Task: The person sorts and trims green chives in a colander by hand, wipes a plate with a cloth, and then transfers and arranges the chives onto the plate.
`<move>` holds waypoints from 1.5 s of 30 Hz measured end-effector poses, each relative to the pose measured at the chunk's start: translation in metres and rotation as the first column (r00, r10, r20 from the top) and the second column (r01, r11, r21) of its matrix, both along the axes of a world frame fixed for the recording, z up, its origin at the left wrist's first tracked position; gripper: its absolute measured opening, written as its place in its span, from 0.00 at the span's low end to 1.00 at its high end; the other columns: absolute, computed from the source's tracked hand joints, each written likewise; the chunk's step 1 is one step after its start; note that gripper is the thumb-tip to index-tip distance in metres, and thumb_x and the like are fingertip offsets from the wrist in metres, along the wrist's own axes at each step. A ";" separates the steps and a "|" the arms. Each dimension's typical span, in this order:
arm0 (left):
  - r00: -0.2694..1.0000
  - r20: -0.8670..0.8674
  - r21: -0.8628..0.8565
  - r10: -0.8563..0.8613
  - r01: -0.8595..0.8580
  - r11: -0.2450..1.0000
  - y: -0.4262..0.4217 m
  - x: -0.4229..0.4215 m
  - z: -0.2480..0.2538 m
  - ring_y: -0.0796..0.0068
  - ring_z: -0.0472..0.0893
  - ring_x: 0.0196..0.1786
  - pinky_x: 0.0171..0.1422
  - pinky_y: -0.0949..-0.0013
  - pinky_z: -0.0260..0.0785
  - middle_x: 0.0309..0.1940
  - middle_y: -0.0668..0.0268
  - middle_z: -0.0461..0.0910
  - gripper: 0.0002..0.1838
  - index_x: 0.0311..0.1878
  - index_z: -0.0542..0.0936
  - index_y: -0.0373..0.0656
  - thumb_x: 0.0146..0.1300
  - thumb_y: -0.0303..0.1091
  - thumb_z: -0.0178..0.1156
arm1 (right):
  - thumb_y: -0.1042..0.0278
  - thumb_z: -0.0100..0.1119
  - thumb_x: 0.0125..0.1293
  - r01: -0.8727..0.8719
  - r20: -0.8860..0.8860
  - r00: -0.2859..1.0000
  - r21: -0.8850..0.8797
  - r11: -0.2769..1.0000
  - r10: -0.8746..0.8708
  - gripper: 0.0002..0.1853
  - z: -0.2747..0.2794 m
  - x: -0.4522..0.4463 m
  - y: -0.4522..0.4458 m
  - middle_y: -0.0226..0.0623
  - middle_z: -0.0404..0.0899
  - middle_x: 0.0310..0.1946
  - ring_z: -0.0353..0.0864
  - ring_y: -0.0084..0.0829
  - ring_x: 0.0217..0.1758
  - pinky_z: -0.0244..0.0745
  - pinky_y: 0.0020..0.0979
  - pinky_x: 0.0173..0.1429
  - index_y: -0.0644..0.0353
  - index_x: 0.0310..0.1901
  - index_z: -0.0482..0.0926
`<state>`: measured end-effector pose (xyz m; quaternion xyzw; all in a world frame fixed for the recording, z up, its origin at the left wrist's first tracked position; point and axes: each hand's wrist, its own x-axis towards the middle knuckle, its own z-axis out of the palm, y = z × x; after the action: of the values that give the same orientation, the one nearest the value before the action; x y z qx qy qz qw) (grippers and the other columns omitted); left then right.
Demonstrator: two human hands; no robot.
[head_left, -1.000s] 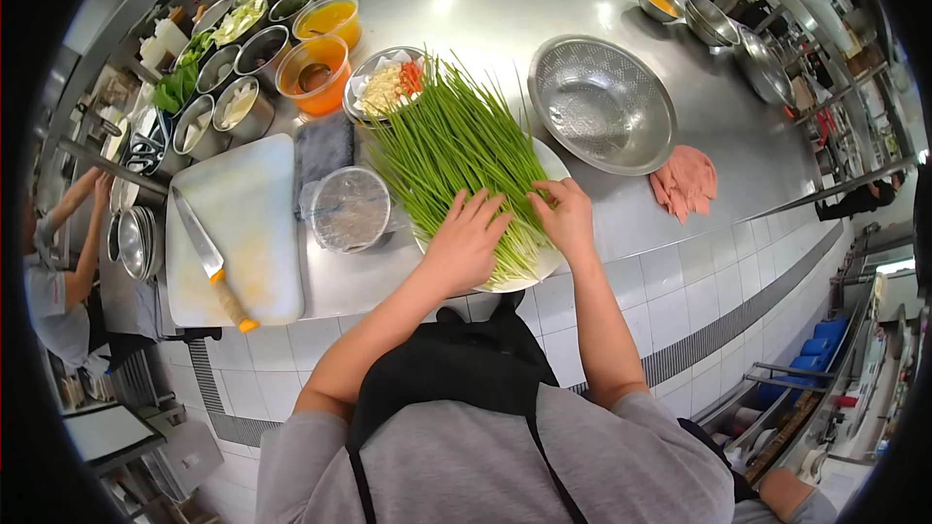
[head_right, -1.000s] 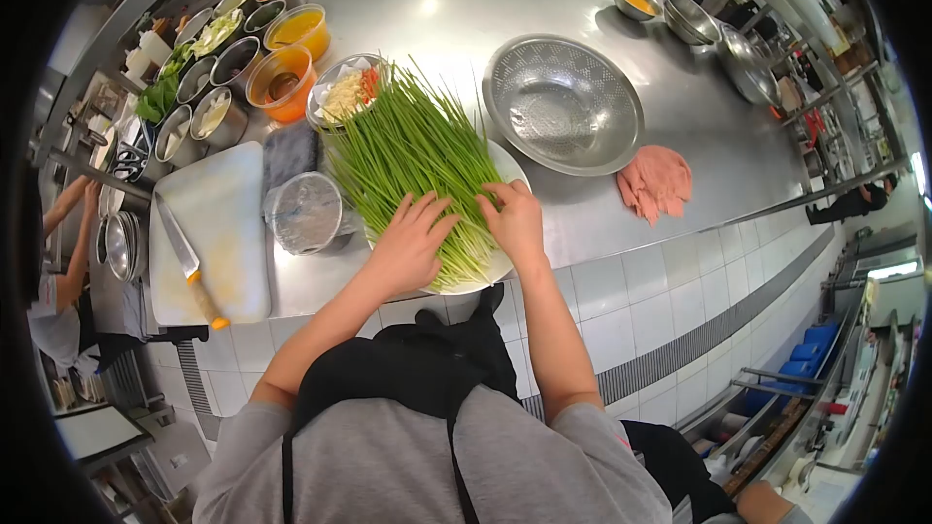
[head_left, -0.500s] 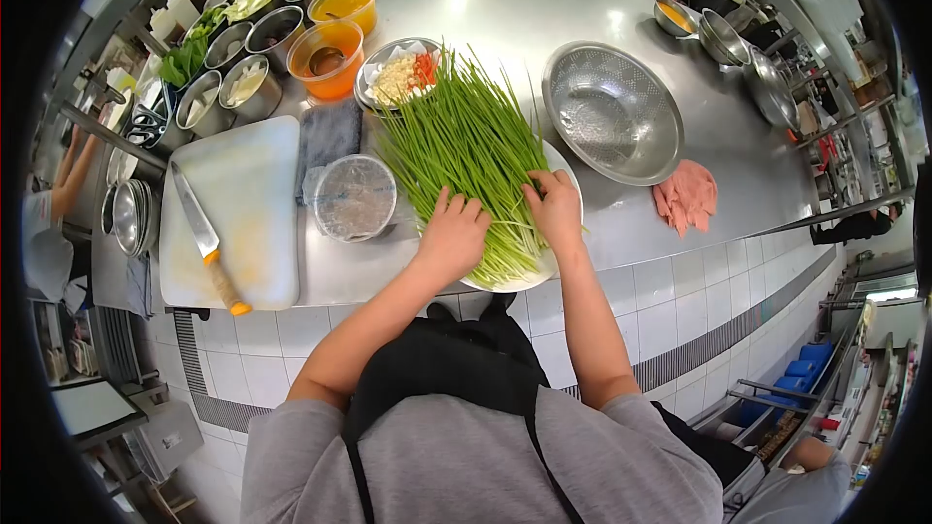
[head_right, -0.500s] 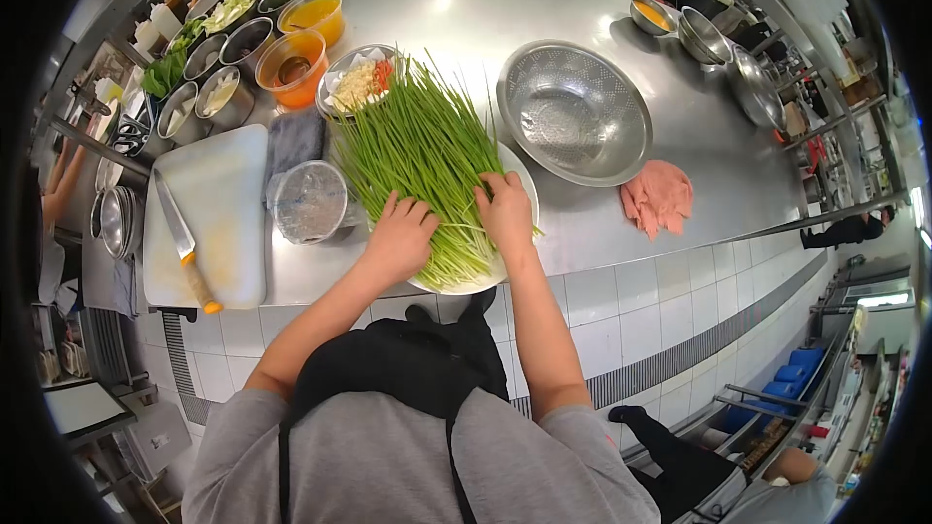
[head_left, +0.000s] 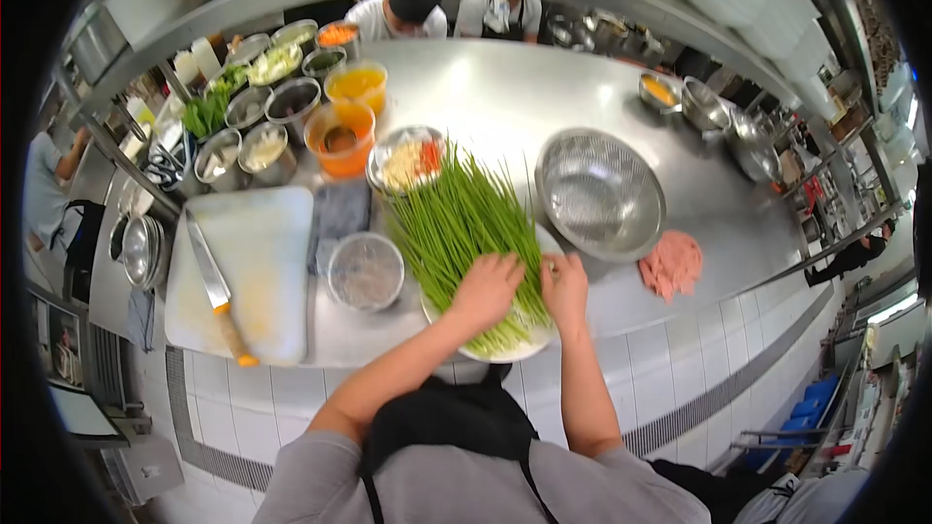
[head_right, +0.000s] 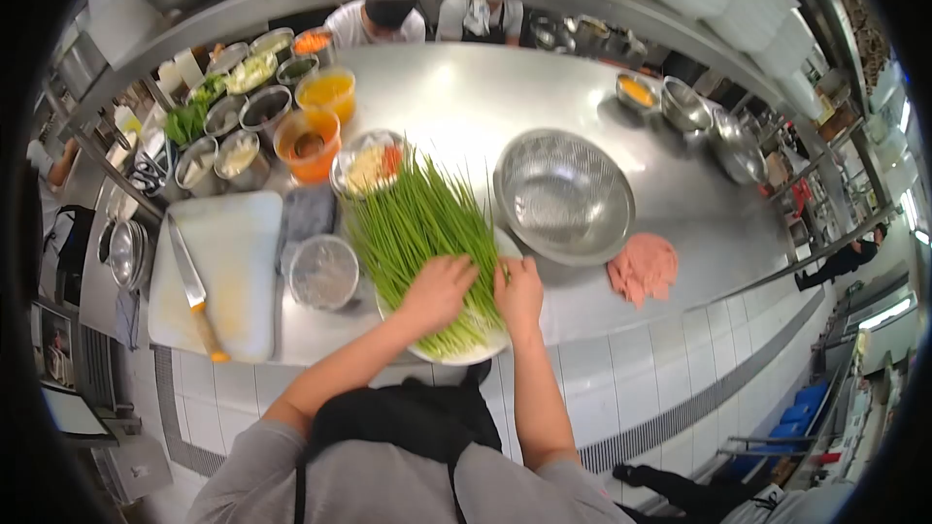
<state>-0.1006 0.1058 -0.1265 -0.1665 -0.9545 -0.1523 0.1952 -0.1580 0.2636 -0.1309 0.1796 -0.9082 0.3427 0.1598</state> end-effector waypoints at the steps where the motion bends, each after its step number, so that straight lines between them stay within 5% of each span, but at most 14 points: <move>1: 0.995 -0.085 -0.081 -0.044 0.037 0.996 0.001 -0.006 -0.001 0.55 0.71 0.52 0.65 0.51 0.58 0.51 0.55 0.73 0.23 0.55 0.74 0.40 0.52 0.29 0.51 | 0.70 0.61 0.55 0.011 0.015 1.000 0.005 1.000 -0.011 0.08 -0.002 -0.001 -0.001 0.43 0.73 0.32 0.76 0.45 0.32 0.72 0.40 0.36 0.59 0.37 0.80; 5: 0.997 0.015 -0.150 -0.079 0.081 0.985 0.003 -0.007 -0.017 0.56 0.70 0.54 0.69 0.48 0.52 0.49 0.57 0.73 0.21 0.52 0.74 0.40 0.52 0.30 0.51 | 0.72 0.62 0.54 -0.015 0.049 0.999 -0.029 0.999 0.016 0.08 0.001 0.003 -0.010 0.43 0.73 0.29 0.77 0.41 0.32 0.73 0.37 0.37 0.60 0.37 0.81; 7: 0.980 0.200 -0.169 -0.014 0.048 0.985 0.001 0.001 -0.008 0.56 0.71 0.54 0.69 0.48 0.52 0.44 0.59 0.74 0.14 0.44 0.77 0.41 0.54 0.31 0.51 | 0.71 0.64 0.53 -0.018 -0.034 0.999 0.093 0.996 0.021 0.10 0.002 0.007 -0.009 0.43 0.73 0.29 0.77 0.41 0.32 0.73 0.37 0.37 0.61 0.38 0.81; 9: 0.974 0.223 -0.152 -0.029 0.064 0.986 -0.003 0.013 -0.005 0.57 0.71 0.54 0.68 0.47 0.52 0.42 0.60 0.74 0.14 0.43 0.77 0.41 0.53 0.31 0.52 | 0.67 0.63 0.54 -0.036 0.090 0.996 0.095 0.995 0.027 0.12 -0.001 0.007 -0.005 0.44 0.74 0.34 0.77 0.46 0.35 0.73 0.41 0.39 0.58 0.41 0.80; 13: 0.977 0.214 -0.116 0.008 0.018 0.993 -0.007 0.023 -0.004 0.57 0.70 0.56 0.68 0.45 0.52 0.44 0.59 0.73 0.17 0.45 0.76 0.43 0.50 0.29 0.54 | 0.66 0.64 0.54 -0.060 0.200 0.977 -0.065 0.996 0.072 0.13 0.003 0.000 -0.006 0.45 0.74 0.35 0.77 0.47 0.36 0.73 0.42 0.40 0.59 0.42 0.80; 15: 0.977 0.213 -0.098 0.029 -0.008 0.995 -0.007 0.029 -0.004 0.57 0.69 0.57 0.69 0.45 0.52 0.45 0.59 0.73 0.20 0.48 0.76 0.43 0.48 0.27 0.54 | 0.67 0.63 0.54 0.042 0.156 0.987 0.014 0.999 -0.044 0.12 0.009 -0.003 -0.013 0.45 0.74 0.35 0.77 0.47 0.36 0.73 0.42 0.40 0.58 0.40 0.81; 18: 0.977 0.212 -0.031 0.033 -0.027 0.999 -0.003 0.029 0.001 0.54 0.67 0.61 0.70 0.45 0.50 0.51 0.56 0.71 0.26 0.55 0.73 0.44 0.47 0.26 0.54 | 0.68 0.61 0.55 -0.015 0.064 0.998 0.087 0.996 0.010 0.09 -0.003 -0.016 -0.012 0.44 0.74 0.34 0.77 0.46 0.36 0.73 0.42 0.40 0.58 0.39 0.82; 22: 0.993 0.100 -0.084 -0.062 0.071 0.994 0.004 0.009 0.012 0.49 0.63 0.65 0.71 0.46 0.49 0.60 0.52 0.66 0.34 0.63 0.66 0.43 0.47 0.27 0.55 | 0.67 0.62 0.55 0.009 0.011 1.000 0.028 1.000 -0.009 0.09 0.000 -0.024 -0.003 0.43 0.75 0.33 0.78 0.46 0.35 0.73 0.42 0.38 0.58 0.38 0.81; 26: 0.989 0.141 -0.122 -0.041 0.058 0.991 0.005 0.003 -0.005 0.50 0.63 0.64 0.71 0.46 0.49 0.59 0.53 0.67 0.32 0.61 0.68 0.44 0.47 0.28 0.55 | 0.64 0.64 0.54 0.031 0.137 0.990 -0.032 0.999 -0.026 0.11 0.010 -0.017 0.002 0.43 0.75 0.32 0.78 0.44 0.34 0.73 0.41 0.37 0.57 0.39 0.81; 32: 0.983 0.184 -0.067 0.005 0.007 0.998 -0.010 0.025 -0.004 0.53 0.67 0.61 0.70 0.46 0.51 0.50 0.55 0.71 0.25 0.54 0.75 0.44 0.47 0.29 0.56 | 0.59 0.66 0.52 0.015 0.259 0.963 0.214 0.977 -0.072 0.17 0.004 0.004 0.015 0.41 0.74 0.33 0.79 0.43 0.35 0.74 0.40 0.38 0.58 0.42 0.81; 38: 0.984 0.163 -0.070 0.072 -0.062 0.996 -0.007 0.039 -0.001 0.53 0.67 0.61 0.69 0.45 0.53 0.52 0.55 0.71 0.25 0.57 0.72 0.45 0.52 0.30 0.56 | 0.61 0.66 0.52 0.033 0.166 0.985 0.119 0.992 -0.053 0.15 -0.005 -0.006 0.018 0.43 0.75 0.37 0.78 0.44 0.37 0.74 0.40 0.41 0.59 0.41 0.81; 45: 0.995 0.100 0.014 0.002 -0.004 1.000 -0.008 0.041 0.015 0.52 0.65 0.63 0.69 0.46 0.53 0.57 0.54 0.68 0.26 0.59 0.70 0.44 0.54 0.28 0.56 | 0.67 0.62 0.56 0.025 0.101 0.995 -0.045 0.999 -0.021 0.09 0.012 -0.010 0.043 0.43 0.76 0.29 0.78 0.43 0.32 0.73 0.39 0.39 0.61 0.36 0.82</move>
<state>-0.0601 0.0975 -0.1118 -0.1558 -0.9622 -0.1670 0.1486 -0.1682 0.3065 -0.1189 0.1479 -0.9089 0.3703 0.1220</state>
